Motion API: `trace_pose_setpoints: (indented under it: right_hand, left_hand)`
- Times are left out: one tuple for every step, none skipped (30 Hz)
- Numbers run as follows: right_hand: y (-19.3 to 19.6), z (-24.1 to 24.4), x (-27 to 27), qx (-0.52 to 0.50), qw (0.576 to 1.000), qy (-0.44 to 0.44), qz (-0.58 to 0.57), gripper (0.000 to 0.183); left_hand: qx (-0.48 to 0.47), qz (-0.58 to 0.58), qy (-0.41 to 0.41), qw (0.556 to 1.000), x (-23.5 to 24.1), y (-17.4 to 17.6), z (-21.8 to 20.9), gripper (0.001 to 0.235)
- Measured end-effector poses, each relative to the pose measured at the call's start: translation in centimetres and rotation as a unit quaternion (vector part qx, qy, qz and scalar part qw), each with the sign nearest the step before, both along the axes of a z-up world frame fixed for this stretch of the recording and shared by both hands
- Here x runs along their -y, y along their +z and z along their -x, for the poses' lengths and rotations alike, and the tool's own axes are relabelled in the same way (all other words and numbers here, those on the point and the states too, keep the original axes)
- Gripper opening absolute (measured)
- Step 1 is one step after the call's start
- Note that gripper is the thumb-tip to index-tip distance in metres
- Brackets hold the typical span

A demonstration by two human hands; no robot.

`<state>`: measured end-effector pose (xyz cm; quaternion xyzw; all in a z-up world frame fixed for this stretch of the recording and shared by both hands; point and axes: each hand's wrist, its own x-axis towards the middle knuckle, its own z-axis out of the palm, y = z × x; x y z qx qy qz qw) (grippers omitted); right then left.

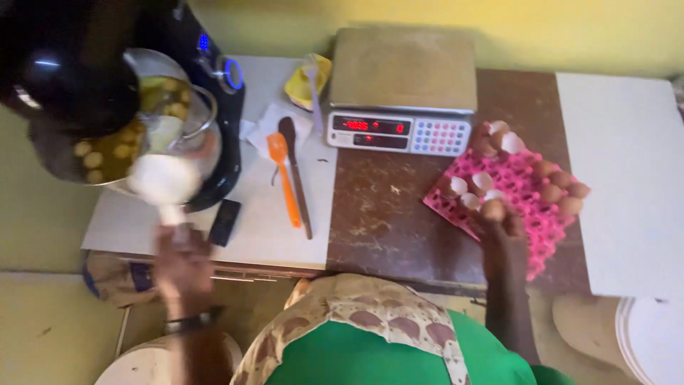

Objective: The person cracks eggs one at a time into a measuring cup and pours them into a stand mixer bowl. The person discards shells into a pink egg tray and repeats the process for multiple eggs.

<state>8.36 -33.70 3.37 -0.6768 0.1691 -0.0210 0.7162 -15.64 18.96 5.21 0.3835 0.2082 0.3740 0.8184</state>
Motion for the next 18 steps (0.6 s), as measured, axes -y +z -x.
trace_pose_setpoints:
  right_hand:
    - [-1.6, 0.2, -0.2, -0.004, 0.996, 0.009, -0.083, 0.040]
    - [-3.1, 0.4, -0.4, -0.008, 0.986, 0.017, -0.167, 0.024]
    - [-4.6, 0.4, -0.6, -0.008, 0.986, 0.014, -0.164, 0.024]
    - [-6.1, 0.4, -0.9, -0.034, 0.972, 0.034, -0.228, 0.020]
    - [-7.6, 0.3, -1.3, -0.059, 0.953, 0.055, -0.293, 0.017]
    - [-4.9, 1.7, -3.1, -0.059, 0.953, 0.053, -0.291, 0.017]
    - [-2.2, 3.1, -4.9, -0.076, 0.989, 0.098, -0.084, 0.032]
    - [0.5, 4.6, -6.7, -0.090, 0.978, 0.139, 0.126, 0.047]
    - [-1.1, 4.8, -6.7, -0.089, 0.978, 0.141, 0.127, 0.047]
    - [-2.7, 5.0, -6.8, -0.050, 0.981, 0.177, 0.068, 0.059]
    - [-4.3, 5.4, -7.0, -0.013, 0.977, 0.211, 0.008, 0.072]
    - [-6.1, 5.3, -7.1, -0.013, 0.977, 0.212, 0.008, 0.072]
    - [-7.9, 5.3, -7.2, 0.115, 0.952, 0.222, 0.175, 0.065]
    - [-9.8, 5.2, -7.2, 0.237, 0.884, 0.224, 0.334, 0.058]
    - [-8.2, 5.6, -7.1, 0.238, 0.884, 0.224, 0.334, 0.058]
    - [-6.5, 5.9, -6.9, 0.172, 0.916, 0.311, 0.185, 0.061]
    - [-4.9, 6.4, -6.7, 0.100, 0.916, 0.388, 0.029, 0.066]
    - [-7.2, 5.9, -6.2, 0.099, 0.916, 0.388, 0.029, 0.066]
  left_hand:
    - [-0.018, 0.134, -0.086, 0.987, 1.9, -2.1, -1.4, 0.034]
    - [-0.035, 0.264, -0.171, 0.949, 3.8, -4.1, -2.7, 0.031]
    - [-0.036, 0.267, -0.173, 0.947, 6.1, -7.9, -4.2, 0.031]
    - [-0.147, 0.184, -0.263, 0.935, 8.3, -11.6, -5.7, 0.016]
    - [-0.253, 0.095, -0.347, 0.898, 10.5, -15.3, -7.2, 0.022]
    - [-0.252, 0.096, -0.348, 0.898, 12.6, -13.9, -7.8, 0.022]
    - [-0.267, 0.048, -0.380, 0.884, 14.8, -12.5, -8.2, 0.034]
    - [-0.280, -0.001, -0.411, 0.868, 17.0, -11.1, -8.6, 0.049]
    - [-0.279, -0.001, -0.410, 0.869, 17.5, -12.4, -9.0, 0.049]
    - [-0.298, -0.048, -0.419, 0.856, 17.9, -13.8, -9.5, 0.052]
    - [-0.318, -0.095, -0.428, 0.841, 18.2, -15.0, -9.8, 0.055]
    - [-0.317, -0.094, -0.428, 0.841, 18.3, -15.4, -10.1, 0.055]
    - [-0.356, -0.160, -0.423, 0.818, 18.4, -15.9, -10.3, 0.048]
    - [-0.393, -0.225, -0.415, 0.789, 18.4, -16.4, -10.5, 0.043]
    - [-0.392, -0.225, -0.415, 0.790, 18.7, -11.9, -10.2, 0.043]
    - [-0.417, -0.355, -0.418, 0.725, 18.9, -7.4, -9.9, 0.048]
    - [-0.435, -0.476, -0.412, 0.644, 19.1, -2.9, -9.4, 0.056]
    - [-0.435, -0.475, -0.412, 0.644, 18.7, -2.9, -9.6, 0.056]
